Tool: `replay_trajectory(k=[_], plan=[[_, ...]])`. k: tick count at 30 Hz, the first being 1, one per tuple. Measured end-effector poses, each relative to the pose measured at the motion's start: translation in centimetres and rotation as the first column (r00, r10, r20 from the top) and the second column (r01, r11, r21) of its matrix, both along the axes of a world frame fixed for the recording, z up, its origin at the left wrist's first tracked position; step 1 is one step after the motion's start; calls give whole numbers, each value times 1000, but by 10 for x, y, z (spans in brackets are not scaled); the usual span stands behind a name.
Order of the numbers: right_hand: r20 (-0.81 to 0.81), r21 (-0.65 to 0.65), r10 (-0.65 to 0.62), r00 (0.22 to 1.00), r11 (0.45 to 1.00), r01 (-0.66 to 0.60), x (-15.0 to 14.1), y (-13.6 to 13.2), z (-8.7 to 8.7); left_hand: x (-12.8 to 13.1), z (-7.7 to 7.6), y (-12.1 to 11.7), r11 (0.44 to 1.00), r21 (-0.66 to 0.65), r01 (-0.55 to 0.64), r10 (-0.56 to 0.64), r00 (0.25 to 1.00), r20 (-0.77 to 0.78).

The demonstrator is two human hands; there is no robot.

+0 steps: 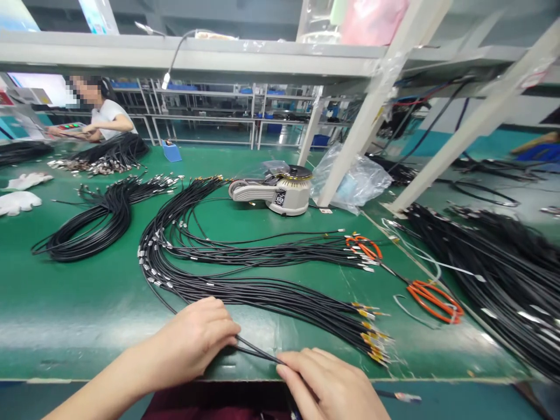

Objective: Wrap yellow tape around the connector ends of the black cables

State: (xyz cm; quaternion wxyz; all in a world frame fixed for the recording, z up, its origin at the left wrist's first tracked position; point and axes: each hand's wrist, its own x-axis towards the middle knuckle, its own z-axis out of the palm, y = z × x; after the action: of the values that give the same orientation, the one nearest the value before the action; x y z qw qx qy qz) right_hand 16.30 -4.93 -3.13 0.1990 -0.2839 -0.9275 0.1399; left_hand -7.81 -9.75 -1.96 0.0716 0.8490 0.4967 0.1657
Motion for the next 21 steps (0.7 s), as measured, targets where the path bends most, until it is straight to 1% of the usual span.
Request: replay_trajectory(k=[3,6,8,11,13,15,18,21], plan=[[31,-33,-43,999,998,44,-6,-7,9,25,12,6,995,-64,83,-83,996,-9],[49,-76,-111,993,991,115,-2,-8,22,38,12,10,990,-71,122,-118,991,65],[44,-126,-157,987,979,162,11,-4,31,38,7,12,990,-98,102,-89,987,132],[44,-197,-254,966,946,258,48,6,40,29,-1,12,978,-200,57,-20,984,180],[41,-264,-308,950,914,308,73,11,38,25,-5,11,967,-252,45,0,984,178],[9,-364,-355,935,870,333,91,13,33,27,-7,11,963,-266,36,10,986,169],[-95,-485,-455,886,798,358,101,11,25,37,-6,17,965,-259,28,6,991,131],[-204,-529,-538,818,764,370,102,5,25,45,-1,25,963,-268,18,6,996,91]])
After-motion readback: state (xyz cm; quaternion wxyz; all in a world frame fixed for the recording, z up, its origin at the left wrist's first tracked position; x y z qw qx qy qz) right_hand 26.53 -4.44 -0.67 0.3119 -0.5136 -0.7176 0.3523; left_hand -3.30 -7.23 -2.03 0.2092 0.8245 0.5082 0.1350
